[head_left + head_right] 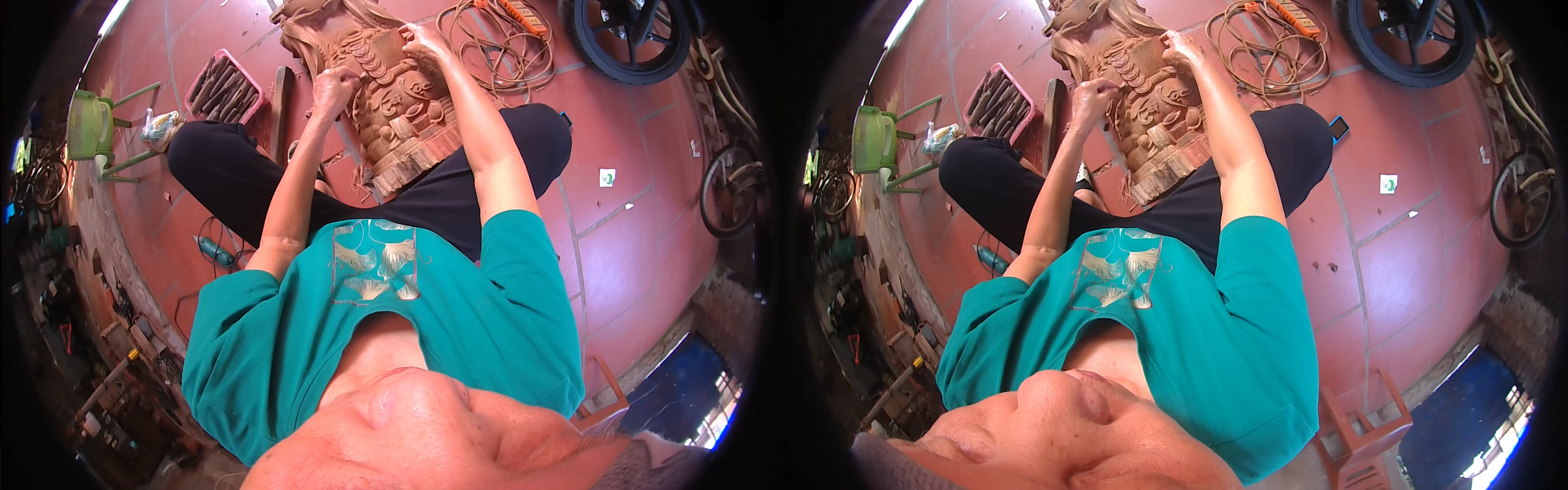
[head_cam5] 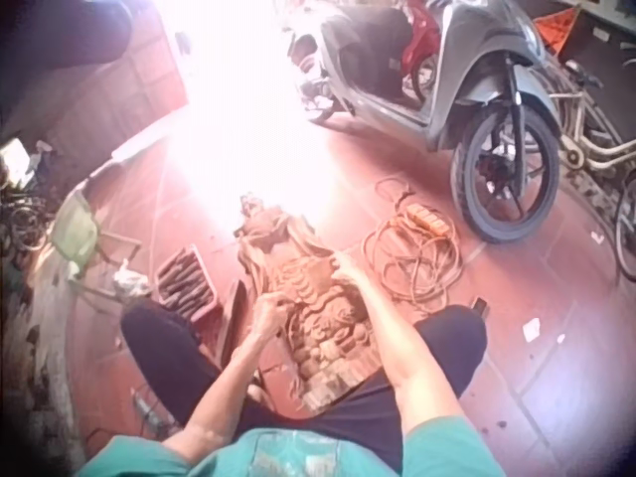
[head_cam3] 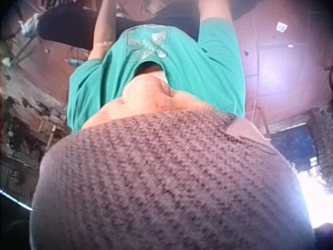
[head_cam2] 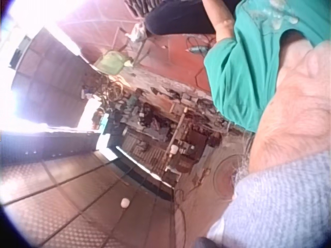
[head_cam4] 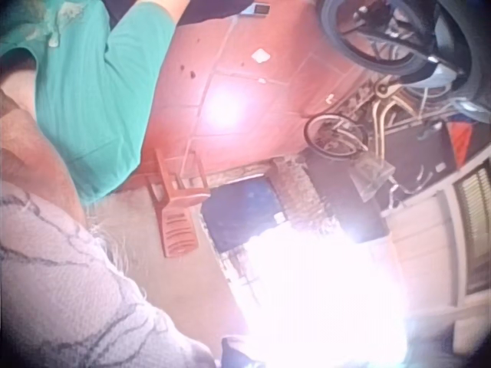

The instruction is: The person sits on the floor and carves a wooden sculpture using a small hand tool. They repeatedly refine the surface details of the figure's torso and upper body, holding the sculpture steady with one hand while carving with the other.

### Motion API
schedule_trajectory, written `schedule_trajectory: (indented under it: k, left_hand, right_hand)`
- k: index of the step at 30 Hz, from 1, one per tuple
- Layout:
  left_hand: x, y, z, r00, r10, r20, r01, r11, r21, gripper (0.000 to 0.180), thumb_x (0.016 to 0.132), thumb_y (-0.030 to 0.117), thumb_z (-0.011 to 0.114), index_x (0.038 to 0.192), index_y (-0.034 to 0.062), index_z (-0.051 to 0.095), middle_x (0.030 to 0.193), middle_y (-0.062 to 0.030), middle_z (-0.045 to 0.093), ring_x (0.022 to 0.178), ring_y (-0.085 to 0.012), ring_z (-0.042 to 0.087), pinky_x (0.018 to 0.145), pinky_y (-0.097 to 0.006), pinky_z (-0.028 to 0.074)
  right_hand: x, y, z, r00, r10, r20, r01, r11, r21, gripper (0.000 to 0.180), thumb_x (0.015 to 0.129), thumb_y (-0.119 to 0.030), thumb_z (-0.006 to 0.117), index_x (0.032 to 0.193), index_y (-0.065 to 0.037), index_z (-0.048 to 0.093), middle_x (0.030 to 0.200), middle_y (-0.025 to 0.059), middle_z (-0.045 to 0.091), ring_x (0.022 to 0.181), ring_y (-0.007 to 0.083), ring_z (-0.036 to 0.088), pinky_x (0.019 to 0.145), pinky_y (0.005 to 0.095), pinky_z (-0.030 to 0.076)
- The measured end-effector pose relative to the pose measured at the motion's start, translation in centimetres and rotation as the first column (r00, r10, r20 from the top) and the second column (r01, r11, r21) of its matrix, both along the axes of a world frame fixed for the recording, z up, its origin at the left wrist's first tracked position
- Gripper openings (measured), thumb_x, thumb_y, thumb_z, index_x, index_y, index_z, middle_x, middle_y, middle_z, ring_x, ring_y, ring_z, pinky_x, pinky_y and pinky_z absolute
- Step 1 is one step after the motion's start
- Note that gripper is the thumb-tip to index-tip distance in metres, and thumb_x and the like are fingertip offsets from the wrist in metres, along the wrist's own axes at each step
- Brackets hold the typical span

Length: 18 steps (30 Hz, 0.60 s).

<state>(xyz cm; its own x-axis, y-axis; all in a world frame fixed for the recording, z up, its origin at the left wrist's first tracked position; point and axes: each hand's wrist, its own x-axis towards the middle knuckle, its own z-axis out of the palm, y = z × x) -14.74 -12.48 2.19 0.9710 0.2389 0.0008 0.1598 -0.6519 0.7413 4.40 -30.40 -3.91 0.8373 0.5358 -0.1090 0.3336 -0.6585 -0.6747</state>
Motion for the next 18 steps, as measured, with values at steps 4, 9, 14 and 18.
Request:
schedule_trajectory:
  k: [4,9,14,18]
  left_hand:
    - [0.2,-0.9,-0.9,0.981,-0.177,0.079,0.156,0.963,0.22,0.018,0.075,0.014,0.066,0.092,0.0093,0.074,0.088,-0.0146,0.07,0.084,-0.029,0.067,0.079,-0.038,0.051]
    - [1.0,0.4,2.6,0.943,-0.276,-0.186,0.312,0.928,0.205,0.018,0.074,0.014,0.066,0.089,0.0096,0.074,0.086,-0.0154,0.069,0.085,-0.0308,0.067,0.078,-0.04,0.051]
    - [-0.6,0.8,2.0,0.981,-0.109,-0.161,0.127,0.986,0.106,0.017,0.074,0.015,0.067,0.088,0.0102,0.075,0.083,-0.0148,0.069,0.081,-0.0289,0.067,0.075,-0.038,0.051]
    - [-0.1,-1.8,0.6,0.985,-0.122,0.126,0.104,0.985,0.139,0.014,0.077,0.016,0.065,0.087,0.0093,0.074,0.08,-0.0128,0.069,0.079,-0.0286,0.067,0.075,-0.037,0.052]
  right_hand:
    - [0.4,0.0,-0.3,0.997,-0.044,0.056,0.042,0.999,0.029,0.042,0.078,-0.015,0.057,0.12,-0.012,0.061,0.1,0.0099,0.07,0.091,0.0247,0.067,0.08,0.0357,0.053]
    - [0.7,-0.7,-0.5,1.0,0.007,0.008,-0.008,0.997,0.08,0.052,0.069,-0.009,0.054,0.121,-0.014,0.062,0.097,0.0103,0.07,0.088,0.0246,0.066,0.076,0.0347,0.053]
    - [-0.2,-0.8,-0.1,0.999,0.026,0.04,-0.025,0.999,-0.034,0.05,0.071,-0.015,0.063,0.121,-0.015,0.061,0.103,0.0108,0.069,0.094,0.0249,0.066,0.084,0.0358,0.053]
    - [0.3,-1.4,-0.7,0.998,0.024,0.05,-0.022,0.998,-0.054,0.048,0.072,-0.017,0.065,0.12,-0.016,0.062,0.102,0.0113,0.069,0.093,0.0248,0.066,0.081,0.0361,0.053]
